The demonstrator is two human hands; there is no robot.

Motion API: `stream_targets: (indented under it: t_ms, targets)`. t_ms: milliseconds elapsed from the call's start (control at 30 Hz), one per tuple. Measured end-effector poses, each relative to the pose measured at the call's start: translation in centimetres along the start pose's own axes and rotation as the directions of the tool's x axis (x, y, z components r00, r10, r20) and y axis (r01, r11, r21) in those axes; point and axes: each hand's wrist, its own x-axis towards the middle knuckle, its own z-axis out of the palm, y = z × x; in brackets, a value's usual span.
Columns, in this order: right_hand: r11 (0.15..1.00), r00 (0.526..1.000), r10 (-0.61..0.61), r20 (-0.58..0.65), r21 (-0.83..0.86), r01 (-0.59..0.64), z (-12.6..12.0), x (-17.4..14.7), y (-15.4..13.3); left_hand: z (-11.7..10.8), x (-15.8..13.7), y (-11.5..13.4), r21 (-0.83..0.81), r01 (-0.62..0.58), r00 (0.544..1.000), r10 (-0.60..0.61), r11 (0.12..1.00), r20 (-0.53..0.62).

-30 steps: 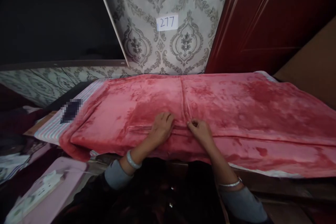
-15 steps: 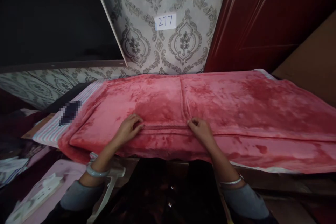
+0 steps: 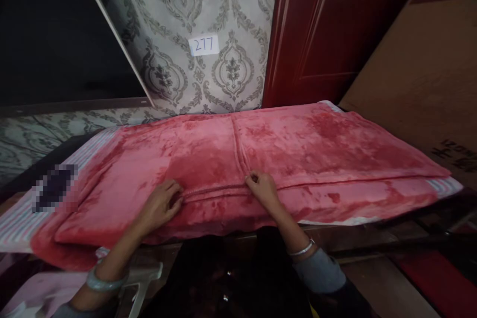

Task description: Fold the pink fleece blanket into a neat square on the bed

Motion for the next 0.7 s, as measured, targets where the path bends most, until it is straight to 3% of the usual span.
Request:
stream_targets:
  t_ms: [100, 167, 300, 400, 600, 700]
  targets:
    - [1.0, 1.0, -0.01, -0.029, -0.005, 0.01, 0.3, 0.0, 0.1, -0.2, 1.8, 1.4, -0.01, 0.014, 0.998, -0.014, 1.0, -0.065]
    - [1.0, 0.999, -0.025, -0.042, -0.009, 0.025, 0.3, -0.1, 0.0, 0.8, 3.7, 3.3, 0.004, -0.009, 0.997, 0.009, 1.0, -0.081]
    - [0.997, 0.996, -0.07, -0.049, -0.015, 0.069, 0.2, -0.5, -0.2, 4.7, 7.2, 8.0, 0.026, -0.124, 0.992, 0.123, 0.992, 0.02]
    - [0.994, 0.994, -0.102, -0.039, -0.041, 0.101, 0.2, -0.9, 0.0, 7.5, 8.4, 10.6, 0.054, -0.133, 0.989, 0.128, 0.99, 0.08]
    - [0.963, 0.993, -0.122, 0.004, -0.243, 0.119, -1.0, 0.1, -0.7, 9.7, 8.1, 11.3, 0.106, -0.113, 0.993, 0.107, 0.988, 0.058]
    - [0.941, 0.999, -0.031, 0.04, -0.335, 0.043, -1.5, 2.5, -2.1, 9.7, 8.0, 11.2, 0.109, -0.117, 0.992, 0.111, 0.987, 0.06]
